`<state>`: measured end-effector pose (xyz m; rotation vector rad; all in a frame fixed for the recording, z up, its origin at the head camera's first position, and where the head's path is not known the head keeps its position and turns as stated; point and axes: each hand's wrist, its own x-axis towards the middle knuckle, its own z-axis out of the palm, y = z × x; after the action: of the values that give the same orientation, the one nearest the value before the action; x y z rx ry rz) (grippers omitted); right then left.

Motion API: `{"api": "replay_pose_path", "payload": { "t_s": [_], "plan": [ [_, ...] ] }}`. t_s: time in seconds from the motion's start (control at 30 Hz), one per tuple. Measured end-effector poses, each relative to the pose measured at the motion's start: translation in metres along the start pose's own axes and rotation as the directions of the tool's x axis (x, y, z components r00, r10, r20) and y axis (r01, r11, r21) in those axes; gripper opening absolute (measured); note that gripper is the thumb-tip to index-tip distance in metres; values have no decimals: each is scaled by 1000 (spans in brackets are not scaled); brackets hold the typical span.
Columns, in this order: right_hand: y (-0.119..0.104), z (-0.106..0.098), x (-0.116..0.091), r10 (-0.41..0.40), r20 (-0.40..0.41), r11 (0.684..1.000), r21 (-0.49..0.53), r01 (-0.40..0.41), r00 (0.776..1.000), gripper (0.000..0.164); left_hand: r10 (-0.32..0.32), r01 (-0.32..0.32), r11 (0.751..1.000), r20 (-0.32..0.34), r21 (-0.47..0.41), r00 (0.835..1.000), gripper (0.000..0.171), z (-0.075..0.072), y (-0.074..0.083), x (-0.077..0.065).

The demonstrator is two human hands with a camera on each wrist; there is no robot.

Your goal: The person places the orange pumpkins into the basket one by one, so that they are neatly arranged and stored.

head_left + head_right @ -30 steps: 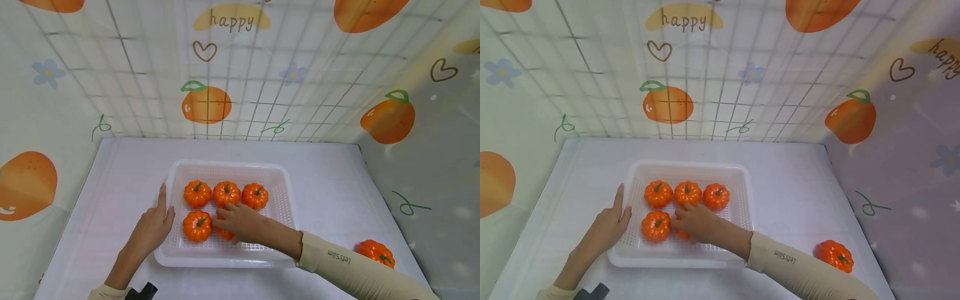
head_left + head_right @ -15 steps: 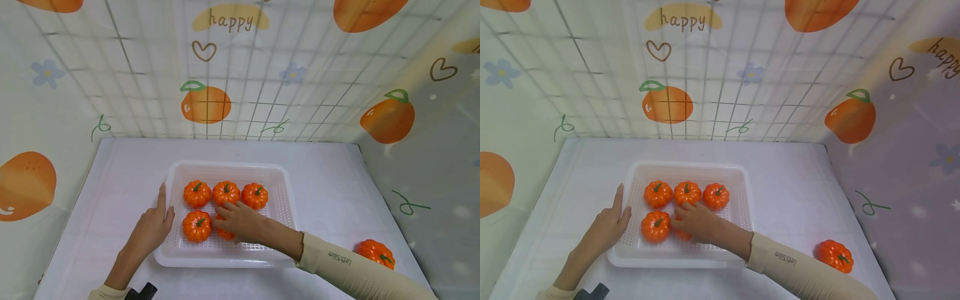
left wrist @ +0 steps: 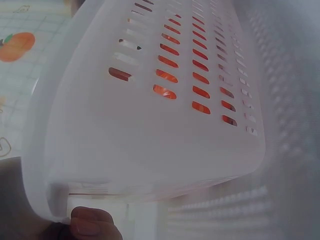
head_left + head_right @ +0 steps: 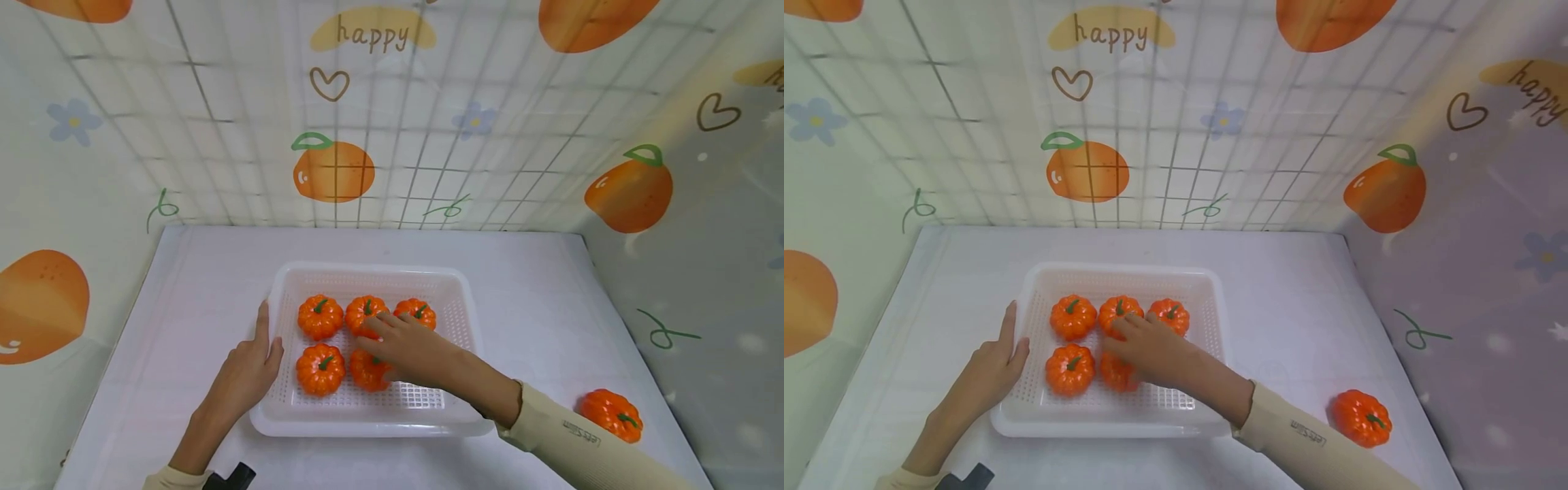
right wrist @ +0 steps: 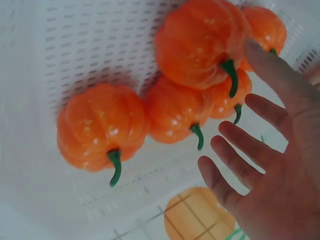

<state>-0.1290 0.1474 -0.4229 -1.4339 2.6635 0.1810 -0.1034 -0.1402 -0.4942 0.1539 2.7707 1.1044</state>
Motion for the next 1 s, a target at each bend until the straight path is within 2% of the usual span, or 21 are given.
{"api": "replay_pose_path", "payload": {
  "t_s": [0.23,0.37,0.47,0.6,0.77,0.9,1.0],
  "plan": [
    [13,-3,-15,59,-79,998,38,-57,995,61,0,0,1000,1,12,1000,73,1,1,0],
    [24,-7,-31,140,-120,989,69,-133,983,59,6,-6,1000,1,18,1000,73,0,1,-1],
    [33,-10,-46,219,-140,974,86,-209,966,61,6,-6,1000,3,14,1000,74,0,2,-1],
    [46,-11,-69,337,-140,940,111,-324,931,63,6,-6,1000,0,16,1000,73,1,3,-1],
    [60,-10,-99,478,-132,875,154,-459,868,61,2,-2,1000,0,19,1000,73,0,3,-1],
    [66,-6,-123,537,-165,842,163,-514,827,60,-6,6,1000,10,9,1000,74,-1,3,-1],
    [68,0,-138,563,-188,826,176,-536,805,60,-8,8,1000,13,6,1000,75,-2,3,-2]
  ]
}}
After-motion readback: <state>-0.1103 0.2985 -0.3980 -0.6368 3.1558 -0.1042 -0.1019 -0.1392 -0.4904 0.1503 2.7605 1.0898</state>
